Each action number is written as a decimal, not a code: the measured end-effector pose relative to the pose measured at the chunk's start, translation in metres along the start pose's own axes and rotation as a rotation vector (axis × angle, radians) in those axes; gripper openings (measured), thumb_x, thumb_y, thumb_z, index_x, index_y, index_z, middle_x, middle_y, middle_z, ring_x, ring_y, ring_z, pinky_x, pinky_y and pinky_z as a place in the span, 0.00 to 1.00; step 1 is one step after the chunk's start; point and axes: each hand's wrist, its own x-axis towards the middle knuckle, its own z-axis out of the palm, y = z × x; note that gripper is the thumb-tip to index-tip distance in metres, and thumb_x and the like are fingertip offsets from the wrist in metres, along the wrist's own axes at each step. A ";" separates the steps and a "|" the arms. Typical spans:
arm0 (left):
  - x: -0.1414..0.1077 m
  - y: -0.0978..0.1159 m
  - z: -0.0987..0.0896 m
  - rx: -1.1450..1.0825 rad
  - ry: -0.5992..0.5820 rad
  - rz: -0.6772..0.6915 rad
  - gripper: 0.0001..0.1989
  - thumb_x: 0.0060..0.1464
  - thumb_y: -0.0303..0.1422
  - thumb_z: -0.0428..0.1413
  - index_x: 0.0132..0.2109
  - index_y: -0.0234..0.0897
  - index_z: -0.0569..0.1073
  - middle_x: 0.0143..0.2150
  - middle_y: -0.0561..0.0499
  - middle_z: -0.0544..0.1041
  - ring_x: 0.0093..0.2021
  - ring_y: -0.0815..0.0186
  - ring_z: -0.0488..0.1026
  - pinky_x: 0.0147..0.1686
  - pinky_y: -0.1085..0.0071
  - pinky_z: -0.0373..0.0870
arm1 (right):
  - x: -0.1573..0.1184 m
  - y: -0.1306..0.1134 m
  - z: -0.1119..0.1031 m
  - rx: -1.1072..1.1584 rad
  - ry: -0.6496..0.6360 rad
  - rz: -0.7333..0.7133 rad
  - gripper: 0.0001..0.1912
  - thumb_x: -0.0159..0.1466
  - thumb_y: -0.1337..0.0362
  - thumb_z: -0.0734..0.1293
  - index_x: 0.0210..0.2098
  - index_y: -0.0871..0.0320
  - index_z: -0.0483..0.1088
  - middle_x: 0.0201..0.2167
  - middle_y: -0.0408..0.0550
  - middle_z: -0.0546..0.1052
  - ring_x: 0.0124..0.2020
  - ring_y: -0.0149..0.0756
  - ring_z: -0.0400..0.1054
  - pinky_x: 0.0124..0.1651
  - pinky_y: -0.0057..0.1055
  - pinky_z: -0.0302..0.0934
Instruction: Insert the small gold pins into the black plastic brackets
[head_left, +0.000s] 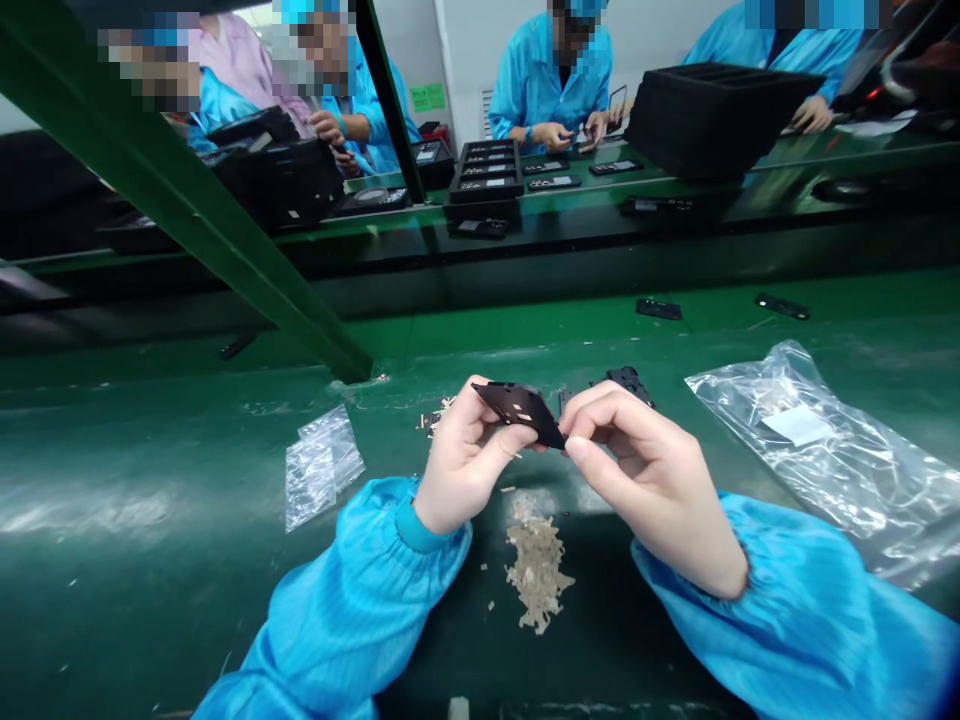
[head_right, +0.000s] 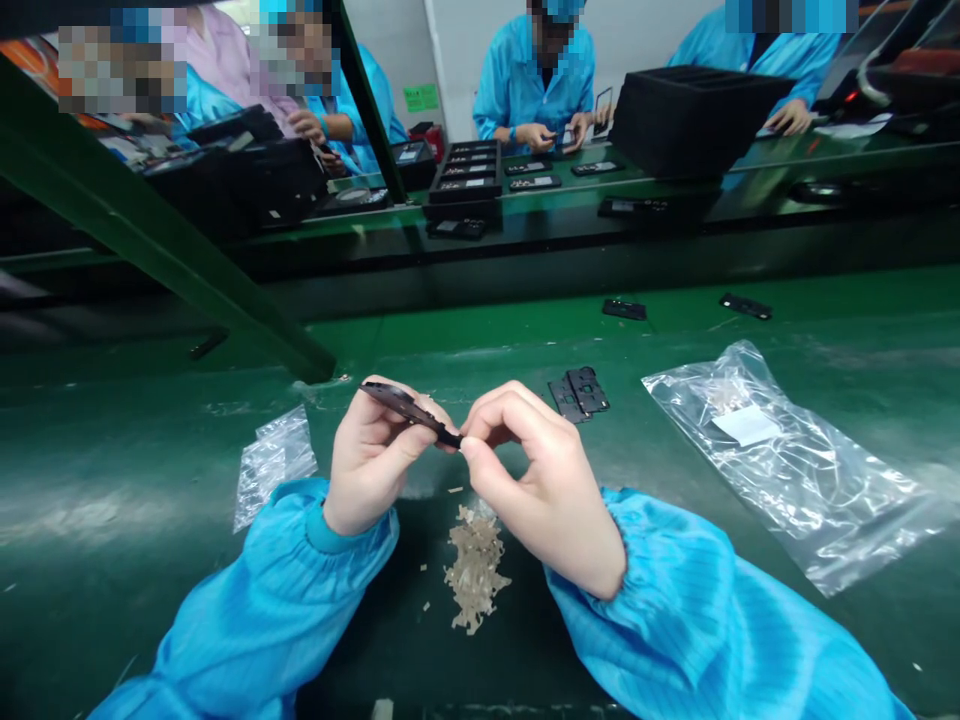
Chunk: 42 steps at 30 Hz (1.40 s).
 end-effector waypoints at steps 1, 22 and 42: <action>0.001 0.000 0.000 -0.008 -0.012 0.002 0.11 0.52 0.41 0.55 0.37 0.40 0.63 0.29 0.53 0.75 0.28 0.67 0.75 0.30 0.70 0.75 | 0.000 0.000 0.000 0.001 -0.003 0.002 0.07 0.58 0.73 0.62 0.26 0.57 0.63 0.28 0.44 0.69 0.31 0.31 0.66 0.32 0.28 0.62; 0.010 0.002 -0.005 -0.492 -0.274 -0.164 0.09 0.50 0.27 0.58 0.39 0.36 0.66 0.27 0.56 0.73 0.25 0.73 0.72 0.25 0.79 0.72 | 0.002 0.008 -0.006 0.546 -0.287 0.293 0.05 0.61 0.63 0.64 0.30 0.58 0.65 0.27 0.43 0.69 0.29 0.30 0.64 0.32 0.28 0.59; -0.002 0.027 0.011 -0.549 -0.129 -0.425 0.11 0.50 0.29 0.58 0.41 0.34 0.67 0.24 0.55 0.73 0.18 0.76 0.70 0.18 0.84 0.64 | -0.005 0.008 0.001 0.484 -0.247 0.201 0.09 0.65 0.60 0.59 0.30 0.55 0.59 0.25 0.40 0.64 0.27 0.29 0.61 0.29 0.27 0.56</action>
